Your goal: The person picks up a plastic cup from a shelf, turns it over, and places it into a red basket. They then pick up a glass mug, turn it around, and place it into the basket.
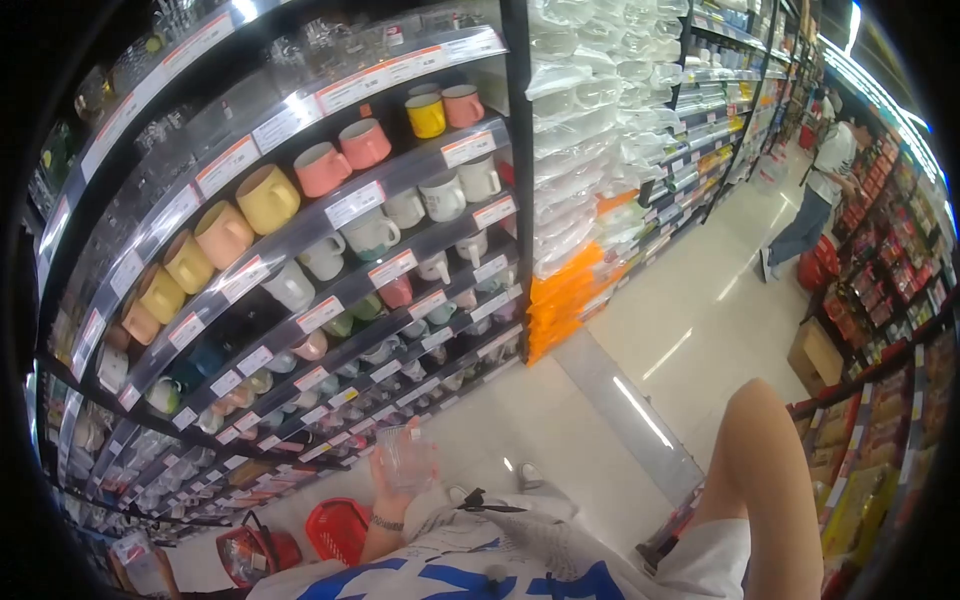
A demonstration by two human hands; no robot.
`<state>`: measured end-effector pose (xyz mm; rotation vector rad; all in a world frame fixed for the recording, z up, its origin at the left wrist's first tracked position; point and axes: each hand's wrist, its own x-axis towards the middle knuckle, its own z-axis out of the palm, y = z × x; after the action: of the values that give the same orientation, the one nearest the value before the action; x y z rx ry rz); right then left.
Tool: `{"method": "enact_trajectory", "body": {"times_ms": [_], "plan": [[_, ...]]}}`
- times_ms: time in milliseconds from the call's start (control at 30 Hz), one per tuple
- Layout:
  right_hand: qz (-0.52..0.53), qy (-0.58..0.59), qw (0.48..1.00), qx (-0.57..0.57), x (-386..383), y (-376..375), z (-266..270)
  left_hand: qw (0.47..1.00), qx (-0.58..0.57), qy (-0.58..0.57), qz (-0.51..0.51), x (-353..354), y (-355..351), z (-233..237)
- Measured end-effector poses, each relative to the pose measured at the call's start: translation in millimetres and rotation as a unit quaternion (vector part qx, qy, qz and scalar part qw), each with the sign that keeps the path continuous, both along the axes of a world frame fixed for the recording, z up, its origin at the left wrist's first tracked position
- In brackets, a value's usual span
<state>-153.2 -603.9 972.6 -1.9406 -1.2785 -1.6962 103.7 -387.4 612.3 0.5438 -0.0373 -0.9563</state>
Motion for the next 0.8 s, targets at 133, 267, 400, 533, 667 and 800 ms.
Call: {"method": "enact_trajectory", "body": {"times_ms": [133, 267, 400, 533, 667, 800], "plan": [[-0.002, 0.016, 1.0, -0.016, -3, 15, 9, 0.999, 0.023, 0.009, 0.025, 4, 5, 5], [-0.003, 0.042, 0.999, -0.026, -5, 29, 15, 1.0, 0.01, -0.002, 0.005, 13, 10, 6], [0.021, 0.068, 0.997, -0.024, 1, 43, 16, 1.0, -0.006, 0.015, -0.007, 15, 14, 12], [0.063, 0.097, 0.993, -0.018, 9, 56, 16, 0.999, -0.029, 0.021, -0.027, 20, 22, 6], [0.156, 0.149, 0.976, -0.011, 20, 65, 18, 0.998, -0.05, 0.007, -0.048, 28, 38, -4], [0.397, 0.271, 0.877, 0.009, 37, 66, 15, 0.999, -0.032, 0.009, -0.01, 28, 52, -1]]}}
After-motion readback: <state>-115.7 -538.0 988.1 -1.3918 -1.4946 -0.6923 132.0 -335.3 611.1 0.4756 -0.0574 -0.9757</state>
